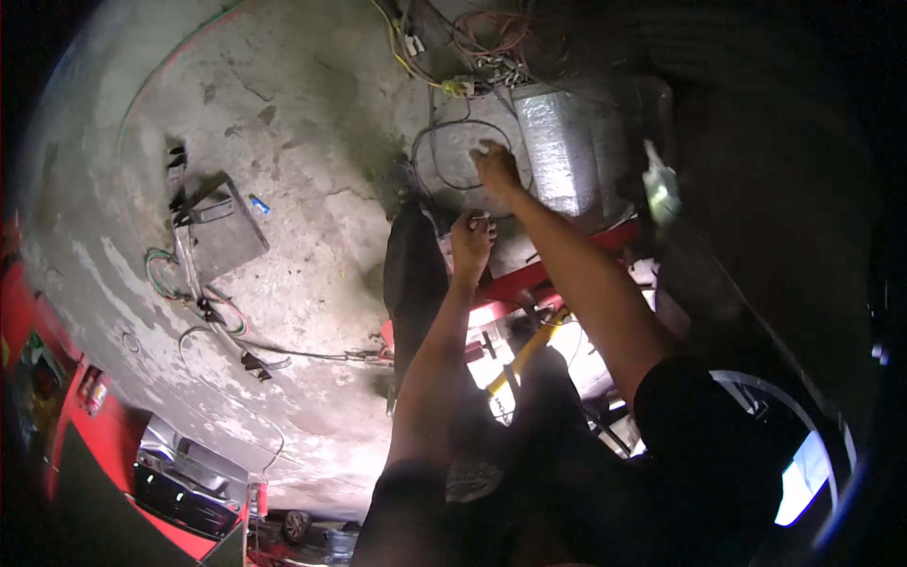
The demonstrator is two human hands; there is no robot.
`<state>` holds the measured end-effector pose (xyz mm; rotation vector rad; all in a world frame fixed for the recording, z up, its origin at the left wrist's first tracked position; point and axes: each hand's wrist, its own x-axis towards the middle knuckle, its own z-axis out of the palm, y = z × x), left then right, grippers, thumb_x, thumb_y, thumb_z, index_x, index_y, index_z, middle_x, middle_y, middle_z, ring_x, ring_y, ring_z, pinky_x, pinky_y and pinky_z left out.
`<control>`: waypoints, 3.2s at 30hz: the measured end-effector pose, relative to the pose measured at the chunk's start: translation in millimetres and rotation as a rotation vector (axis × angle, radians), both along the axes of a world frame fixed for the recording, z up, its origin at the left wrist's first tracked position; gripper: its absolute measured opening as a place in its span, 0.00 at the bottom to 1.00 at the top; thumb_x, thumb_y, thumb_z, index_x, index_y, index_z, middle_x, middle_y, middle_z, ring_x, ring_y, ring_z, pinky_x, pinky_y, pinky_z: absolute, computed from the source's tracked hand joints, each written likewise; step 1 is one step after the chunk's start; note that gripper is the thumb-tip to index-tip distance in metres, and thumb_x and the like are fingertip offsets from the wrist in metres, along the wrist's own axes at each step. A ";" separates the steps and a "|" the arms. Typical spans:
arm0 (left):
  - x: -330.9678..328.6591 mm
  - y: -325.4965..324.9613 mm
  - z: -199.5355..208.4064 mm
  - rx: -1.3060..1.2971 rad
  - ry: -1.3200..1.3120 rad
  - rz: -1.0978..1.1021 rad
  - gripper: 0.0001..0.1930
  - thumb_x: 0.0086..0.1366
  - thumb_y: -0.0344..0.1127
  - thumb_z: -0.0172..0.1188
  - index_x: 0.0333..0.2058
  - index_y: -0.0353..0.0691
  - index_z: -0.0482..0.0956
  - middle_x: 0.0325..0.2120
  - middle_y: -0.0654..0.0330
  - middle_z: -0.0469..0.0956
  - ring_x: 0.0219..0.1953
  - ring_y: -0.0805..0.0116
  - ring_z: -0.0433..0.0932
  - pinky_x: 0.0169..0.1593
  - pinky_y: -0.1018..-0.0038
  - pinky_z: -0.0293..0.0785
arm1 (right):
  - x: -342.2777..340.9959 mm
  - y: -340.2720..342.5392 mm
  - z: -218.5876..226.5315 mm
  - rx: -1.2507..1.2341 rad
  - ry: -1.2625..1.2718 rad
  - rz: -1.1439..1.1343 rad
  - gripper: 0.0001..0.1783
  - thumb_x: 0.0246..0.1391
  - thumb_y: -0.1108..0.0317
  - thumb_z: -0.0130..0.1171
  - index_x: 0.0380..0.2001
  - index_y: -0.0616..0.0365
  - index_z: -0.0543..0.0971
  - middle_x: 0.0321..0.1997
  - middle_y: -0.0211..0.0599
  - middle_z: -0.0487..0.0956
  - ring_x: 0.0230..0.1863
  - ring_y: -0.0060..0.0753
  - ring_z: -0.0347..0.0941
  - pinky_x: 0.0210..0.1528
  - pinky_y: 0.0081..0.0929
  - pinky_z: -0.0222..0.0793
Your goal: The person positions a large black plastic trim piece into the rear interior of a vehicle, aligning it with mounting holes and pressing it into place before using a hand tool to secure it.
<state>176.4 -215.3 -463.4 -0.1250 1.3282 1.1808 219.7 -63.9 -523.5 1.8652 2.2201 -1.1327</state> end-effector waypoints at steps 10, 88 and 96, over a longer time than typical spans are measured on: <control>-47.6 65.7 -64.2 -0.128 -0.208 0.025 0.11 0.69 0.34 0.55 0.45 0.33 0.76 0.33 0.56 0.80 0.31 0.69 0.80 0.34 0.72 0.78 | -37.4 167.0 -250.6 -0.486 0.205 -0.636 0.34 0.53 0.41 0.65 0.56 0.53 0.77 0.44 0.39 0.81 0.40 0.41 0.78 0.39 0.37 0.79; -87.3 102.9 -48.0 -0.226 -0.068 0.226 0.36 0.67 0.35 0.58 0.70 0.45 0.53 0.60 0.51 0.69 0.62 0.52 0.69 0.60 0.49 0.62 | -6.4 68.7 -144.4 -0.326 0.317 -0.727 0.24 0.49 0.59 0.70 0.44 0.66 0.82 0.39 0.39 0.84 0.37 0.31 0.79 0.40 0.29 0.75; -96.5 75.0 -66.4 -0.083 -0.190 0.298 0.30 0.69 0.35 0.57 0.65 0.34 0.59 0.59 0.47 0.70 0.58 0.49 0.73 0.57 0.54 0.70 | -8.2 31.0 -72.5 0.004 0.024 -0.300 0.39 0.52 0.60 0.62 0.65 0.63 0.63 0.56 0.62 0.75 0.56 0.66 0.72 0.57 0.53 0.69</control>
